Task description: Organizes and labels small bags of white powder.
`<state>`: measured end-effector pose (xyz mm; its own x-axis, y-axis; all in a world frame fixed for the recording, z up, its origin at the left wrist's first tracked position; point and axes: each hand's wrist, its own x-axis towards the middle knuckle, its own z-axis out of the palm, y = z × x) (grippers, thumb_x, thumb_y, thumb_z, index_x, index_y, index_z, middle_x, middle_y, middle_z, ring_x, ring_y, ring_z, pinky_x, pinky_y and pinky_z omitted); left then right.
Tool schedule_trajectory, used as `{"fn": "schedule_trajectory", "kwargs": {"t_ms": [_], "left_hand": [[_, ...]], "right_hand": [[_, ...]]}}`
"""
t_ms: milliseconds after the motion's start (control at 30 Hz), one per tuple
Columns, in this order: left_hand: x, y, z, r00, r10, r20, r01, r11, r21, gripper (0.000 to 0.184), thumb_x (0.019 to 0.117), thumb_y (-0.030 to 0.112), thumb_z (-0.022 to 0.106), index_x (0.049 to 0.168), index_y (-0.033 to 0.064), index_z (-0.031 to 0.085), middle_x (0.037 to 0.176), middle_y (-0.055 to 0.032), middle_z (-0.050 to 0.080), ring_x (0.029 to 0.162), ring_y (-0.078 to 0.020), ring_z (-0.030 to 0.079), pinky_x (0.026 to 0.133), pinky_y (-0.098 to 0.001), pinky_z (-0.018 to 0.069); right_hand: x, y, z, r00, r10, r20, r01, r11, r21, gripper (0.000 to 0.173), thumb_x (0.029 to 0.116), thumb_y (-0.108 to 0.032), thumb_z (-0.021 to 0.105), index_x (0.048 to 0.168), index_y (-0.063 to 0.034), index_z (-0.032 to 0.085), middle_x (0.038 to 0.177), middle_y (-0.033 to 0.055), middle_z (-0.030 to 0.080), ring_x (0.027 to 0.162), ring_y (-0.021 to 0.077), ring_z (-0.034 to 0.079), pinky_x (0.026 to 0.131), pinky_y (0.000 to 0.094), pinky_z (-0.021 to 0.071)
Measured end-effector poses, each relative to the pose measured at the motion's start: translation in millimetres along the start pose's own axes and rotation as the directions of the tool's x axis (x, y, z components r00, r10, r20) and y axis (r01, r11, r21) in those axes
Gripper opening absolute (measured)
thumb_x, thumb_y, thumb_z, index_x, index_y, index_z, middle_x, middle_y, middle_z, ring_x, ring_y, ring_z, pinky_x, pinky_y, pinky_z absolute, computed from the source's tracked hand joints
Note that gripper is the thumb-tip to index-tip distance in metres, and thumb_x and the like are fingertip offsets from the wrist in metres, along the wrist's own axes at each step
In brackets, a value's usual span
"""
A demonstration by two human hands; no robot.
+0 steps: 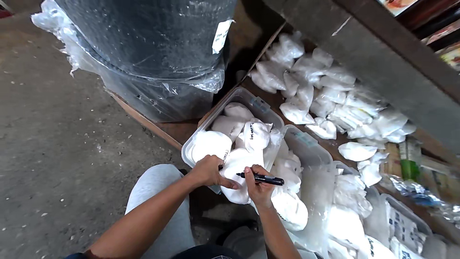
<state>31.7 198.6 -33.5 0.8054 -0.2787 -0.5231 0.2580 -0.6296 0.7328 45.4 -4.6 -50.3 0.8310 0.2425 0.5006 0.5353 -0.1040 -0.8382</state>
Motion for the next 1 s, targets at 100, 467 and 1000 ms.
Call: {"fn": "schedule_trajectory", "kwargs": {"t_ms": [100,467,1000], "left_hand": [[0.0,0.4,-0.1,1.0,-0.004,-0.002,0.004,1.0,0.005,0.065,0.0713,0.062,0.087,0.089,0.0028,0.066,0.083,-0.0098,0.063,0.081,-0.0259,0.061,0.074,-0.0509,0.0505],[0.0,0.9,-0.3,1.0,0.004,-0.004,-0.004,1.0,0.007,0.067,0.0713,0.062,0.086,0.09,0.0012,0.067,0.084,-0.0122,0.064,0.081,-0.0281,0.062,0.075,-0.053,0.0514],[1.3,-0.4,-0.1,1.0,-0.006,-0.009,0.006,1.0,0.007,0.067,0.0694,0.063,0.087,0.089,0.0025,0.068,0.081,-0.0092,0.064,0.079,-0.0248,0.062,0.073,-0.0492,0.0514]], "right_hand": [[0.1,0.3,0.5,1.0,-0.008,0.019,0.008,1.0,-0.021,0.021,0.0933,-0.011,0.067,0.074,-0.0031,0.064,0.064,-0.0056,0.06,0.057,-0.0073,0.053,0.053,0.0091,0.0448],[0.2,0.7,-0.7,0.999,-0.006,-0.041,0.004,0.998,-0.058,0.022,0.093,-0.01,0.066,0.072,-0.0042,0.062,0.063,-0.0062,0.057,0.056,-0.0074,0.051,0.053,0.0093,0.0439],[4.3,-1.0,-4.3,0.995,-0.01,-0.097,0.007,1.0,-0.028,0.022,0.0946,-0.011,0.065,0.074,-0.0051,0.063,0.064,-0.0075,0.057,0.056,-0.0077,0.051,0.053,0.0087,0.044]]}}
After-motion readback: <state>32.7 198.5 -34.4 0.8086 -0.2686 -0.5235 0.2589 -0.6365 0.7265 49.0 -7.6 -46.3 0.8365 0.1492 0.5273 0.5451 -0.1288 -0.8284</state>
